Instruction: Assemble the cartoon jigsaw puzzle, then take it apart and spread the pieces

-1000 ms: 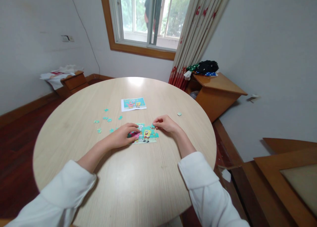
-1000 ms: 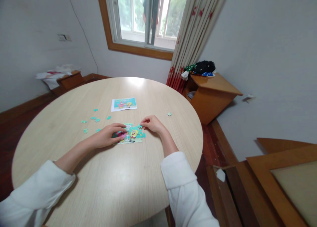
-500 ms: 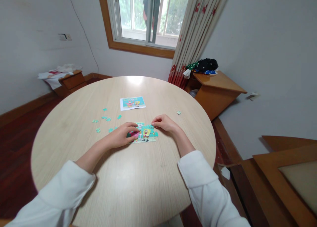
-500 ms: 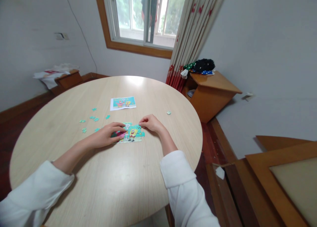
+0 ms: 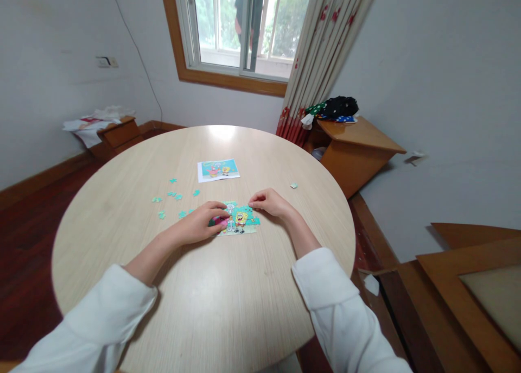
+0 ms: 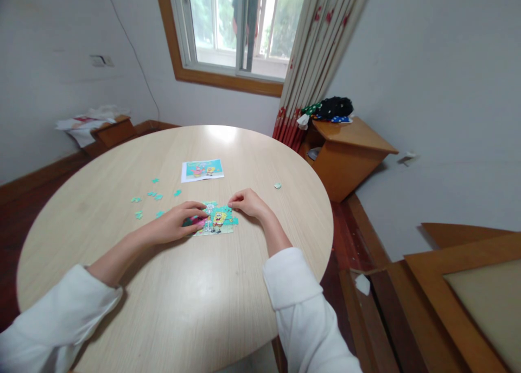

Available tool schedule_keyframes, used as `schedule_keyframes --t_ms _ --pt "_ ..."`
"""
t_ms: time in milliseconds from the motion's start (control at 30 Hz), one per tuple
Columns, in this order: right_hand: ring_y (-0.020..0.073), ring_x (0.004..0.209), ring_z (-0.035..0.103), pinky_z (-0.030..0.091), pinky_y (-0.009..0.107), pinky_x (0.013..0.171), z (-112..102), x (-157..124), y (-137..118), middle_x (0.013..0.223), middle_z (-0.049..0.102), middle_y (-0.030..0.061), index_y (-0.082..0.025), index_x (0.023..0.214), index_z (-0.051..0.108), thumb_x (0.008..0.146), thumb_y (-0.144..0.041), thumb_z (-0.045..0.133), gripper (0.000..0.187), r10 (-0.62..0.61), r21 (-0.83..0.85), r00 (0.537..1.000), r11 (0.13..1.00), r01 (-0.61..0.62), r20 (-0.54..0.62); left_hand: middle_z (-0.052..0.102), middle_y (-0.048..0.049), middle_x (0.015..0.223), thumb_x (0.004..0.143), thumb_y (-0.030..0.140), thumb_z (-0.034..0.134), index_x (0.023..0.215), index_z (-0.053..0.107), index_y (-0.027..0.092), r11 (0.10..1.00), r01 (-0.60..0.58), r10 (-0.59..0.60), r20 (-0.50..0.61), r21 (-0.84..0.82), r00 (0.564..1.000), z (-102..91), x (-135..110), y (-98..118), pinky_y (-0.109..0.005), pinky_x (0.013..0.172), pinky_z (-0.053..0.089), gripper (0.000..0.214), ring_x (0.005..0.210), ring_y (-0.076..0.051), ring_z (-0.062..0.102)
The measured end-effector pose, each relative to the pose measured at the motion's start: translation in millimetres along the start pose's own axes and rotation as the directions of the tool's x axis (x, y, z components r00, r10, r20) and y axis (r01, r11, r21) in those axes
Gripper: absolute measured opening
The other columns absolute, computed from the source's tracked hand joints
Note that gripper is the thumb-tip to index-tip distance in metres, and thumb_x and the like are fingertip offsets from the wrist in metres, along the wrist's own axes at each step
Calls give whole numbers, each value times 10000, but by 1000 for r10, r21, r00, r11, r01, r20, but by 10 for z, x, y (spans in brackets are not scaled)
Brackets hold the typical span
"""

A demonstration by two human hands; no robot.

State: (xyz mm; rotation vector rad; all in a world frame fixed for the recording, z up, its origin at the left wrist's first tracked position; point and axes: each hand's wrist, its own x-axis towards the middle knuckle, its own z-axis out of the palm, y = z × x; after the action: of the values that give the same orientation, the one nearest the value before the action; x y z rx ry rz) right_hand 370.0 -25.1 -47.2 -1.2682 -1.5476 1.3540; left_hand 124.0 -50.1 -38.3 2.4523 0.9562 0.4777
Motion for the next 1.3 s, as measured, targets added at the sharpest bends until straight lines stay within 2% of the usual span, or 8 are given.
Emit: schedule_keyframes --t_ms 467,833,1300 --pt "103 552 487 375 249 560 -4 15 30 548 611 7 -116 632 688 580 -257 706 151 -13 -46 1000 999 12 -22 554 -123 1213 858 441 464 1090 648 198 1000 11 -11 6 -8 1000 -9 1 24 -401 970 409 383 1129 -248 518" --pt "118 591 515 382 241 572 -4 -20 -40 623 653 31 -119 674 704 643 -221 648 121 -62 -297 997 954 45 -48 552 -109 1210 862 448 457 1093 642 213 999 -5 5 -6 -32 1000 6 -2 0 -408 977 407 378 1130 -242 514" --pt "120 588 521 383 237 554 13 -31 -72 630 640 36 -113 668 688 641 -239 659 133 -45 -315 998 949 26 -52 534 -111 1219 871 441 448 1114 628 208 1000 3 -3 12 -28 1000 -2 -6 14 -394 978 405 381 1138 -237 505"
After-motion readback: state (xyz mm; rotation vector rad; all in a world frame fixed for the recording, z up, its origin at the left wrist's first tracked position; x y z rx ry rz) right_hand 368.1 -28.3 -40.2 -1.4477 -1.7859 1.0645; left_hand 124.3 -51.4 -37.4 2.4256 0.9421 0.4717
